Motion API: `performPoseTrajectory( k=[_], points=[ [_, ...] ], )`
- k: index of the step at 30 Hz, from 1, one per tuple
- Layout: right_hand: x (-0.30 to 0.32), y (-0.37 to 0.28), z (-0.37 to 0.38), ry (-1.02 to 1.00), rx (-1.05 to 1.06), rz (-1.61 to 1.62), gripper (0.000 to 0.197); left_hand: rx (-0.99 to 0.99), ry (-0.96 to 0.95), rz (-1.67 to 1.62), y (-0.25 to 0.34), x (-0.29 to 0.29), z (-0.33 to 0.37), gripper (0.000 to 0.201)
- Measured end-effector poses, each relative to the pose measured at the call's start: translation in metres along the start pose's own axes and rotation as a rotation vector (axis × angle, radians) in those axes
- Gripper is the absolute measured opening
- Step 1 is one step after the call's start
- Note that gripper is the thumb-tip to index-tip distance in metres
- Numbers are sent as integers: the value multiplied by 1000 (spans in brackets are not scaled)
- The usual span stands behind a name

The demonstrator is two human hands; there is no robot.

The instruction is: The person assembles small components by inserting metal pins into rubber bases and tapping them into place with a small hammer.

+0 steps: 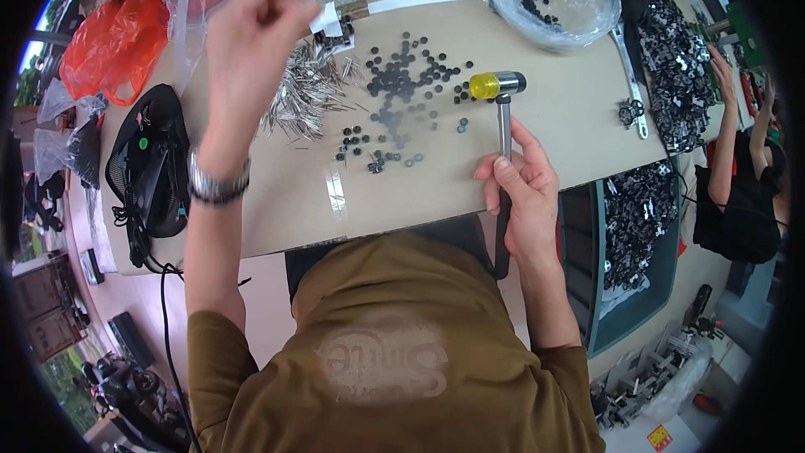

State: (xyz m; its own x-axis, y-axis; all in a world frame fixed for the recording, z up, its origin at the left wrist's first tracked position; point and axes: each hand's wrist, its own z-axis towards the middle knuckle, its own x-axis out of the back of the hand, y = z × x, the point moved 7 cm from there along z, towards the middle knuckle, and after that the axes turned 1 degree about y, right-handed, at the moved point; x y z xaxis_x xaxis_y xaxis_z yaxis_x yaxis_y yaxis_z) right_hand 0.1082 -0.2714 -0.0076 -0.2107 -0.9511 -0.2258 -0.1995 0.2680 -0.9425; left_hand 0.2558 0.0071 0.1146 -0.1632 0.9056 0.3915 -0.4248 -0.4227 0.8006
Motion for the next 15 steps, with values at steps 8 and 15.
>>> performPoseTrajectory(
  k=[8,15],
  points=[
    [-3,1,-8,-20,-12,-44,52,308,-348,129,-37,1,-139,24],
    [-13,-3,-10,-26,-43,-227,45,119,-301,181,-32,-8,-141,15]
  ],
)
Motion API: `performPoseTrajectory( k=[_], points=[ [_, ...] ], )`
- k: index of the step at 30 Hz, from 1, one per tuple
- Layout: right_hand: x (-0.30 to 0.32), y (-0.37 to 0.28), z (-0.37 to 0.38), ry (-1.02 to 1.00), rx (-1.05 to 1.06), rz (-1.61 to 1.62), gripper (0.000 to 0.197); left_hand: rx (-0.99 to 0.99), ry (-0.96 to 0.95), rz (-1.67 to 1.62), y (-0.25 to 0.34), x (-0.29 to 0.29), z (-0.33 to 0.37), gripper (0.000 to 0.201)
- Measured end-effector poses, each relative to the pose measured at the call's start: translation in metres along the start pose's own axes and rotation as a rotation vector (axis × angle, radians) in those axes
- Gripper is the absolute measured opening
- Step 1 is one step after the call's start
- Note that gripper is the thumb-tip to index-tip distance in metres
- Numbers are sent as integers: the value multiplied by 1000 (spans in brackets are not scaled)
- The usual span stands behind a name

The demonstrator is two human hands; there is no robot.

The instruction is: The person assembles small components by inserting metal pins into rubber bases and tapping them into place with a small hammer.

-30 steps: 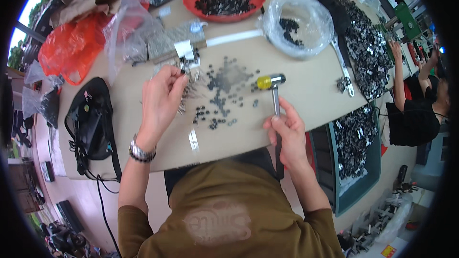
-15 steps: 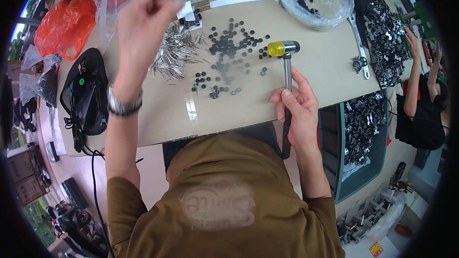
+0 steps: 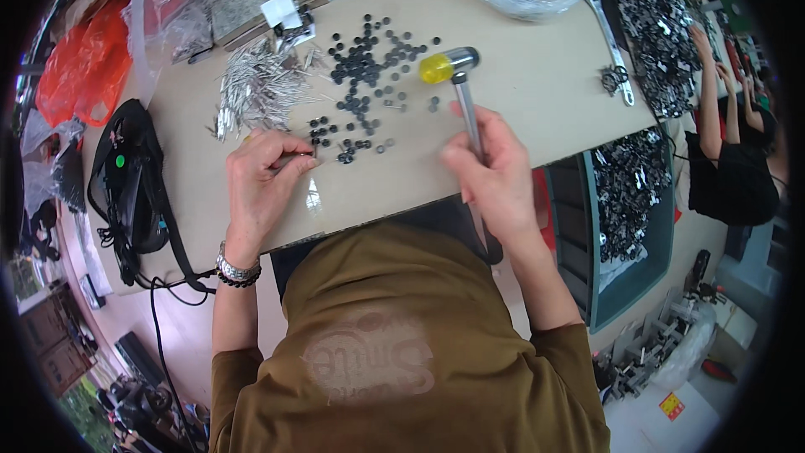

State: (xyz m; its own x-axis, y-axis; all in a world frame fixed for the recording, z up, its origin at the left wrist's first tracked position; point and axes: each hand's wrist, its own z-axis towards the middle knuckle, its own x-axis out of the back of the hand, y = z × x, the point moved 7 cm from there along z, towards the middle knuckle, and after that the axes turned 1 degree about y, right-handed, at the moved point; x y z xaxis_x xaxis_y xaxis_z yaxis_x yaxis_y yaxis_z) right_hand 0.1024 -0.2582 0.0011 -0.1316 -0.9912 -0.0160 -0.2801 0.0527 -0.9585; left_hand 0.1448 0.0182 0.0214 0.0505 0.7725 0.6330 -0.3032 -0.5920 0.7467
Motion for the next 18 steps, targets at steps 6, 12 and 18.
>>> performPoseTrajectory(
  k=[6,12,18],
  points=[
    [-38,-31,11,-13,398,-689,16,-65,49,27,7,3,-3,11],
    [-57,-29,15,-90,432,-764,21,76,147,9,26,2,-36,13],
    [-61,-24,17,-91,455,-849,18,-118,130,23,49,-29,-40,16]
  ],
)
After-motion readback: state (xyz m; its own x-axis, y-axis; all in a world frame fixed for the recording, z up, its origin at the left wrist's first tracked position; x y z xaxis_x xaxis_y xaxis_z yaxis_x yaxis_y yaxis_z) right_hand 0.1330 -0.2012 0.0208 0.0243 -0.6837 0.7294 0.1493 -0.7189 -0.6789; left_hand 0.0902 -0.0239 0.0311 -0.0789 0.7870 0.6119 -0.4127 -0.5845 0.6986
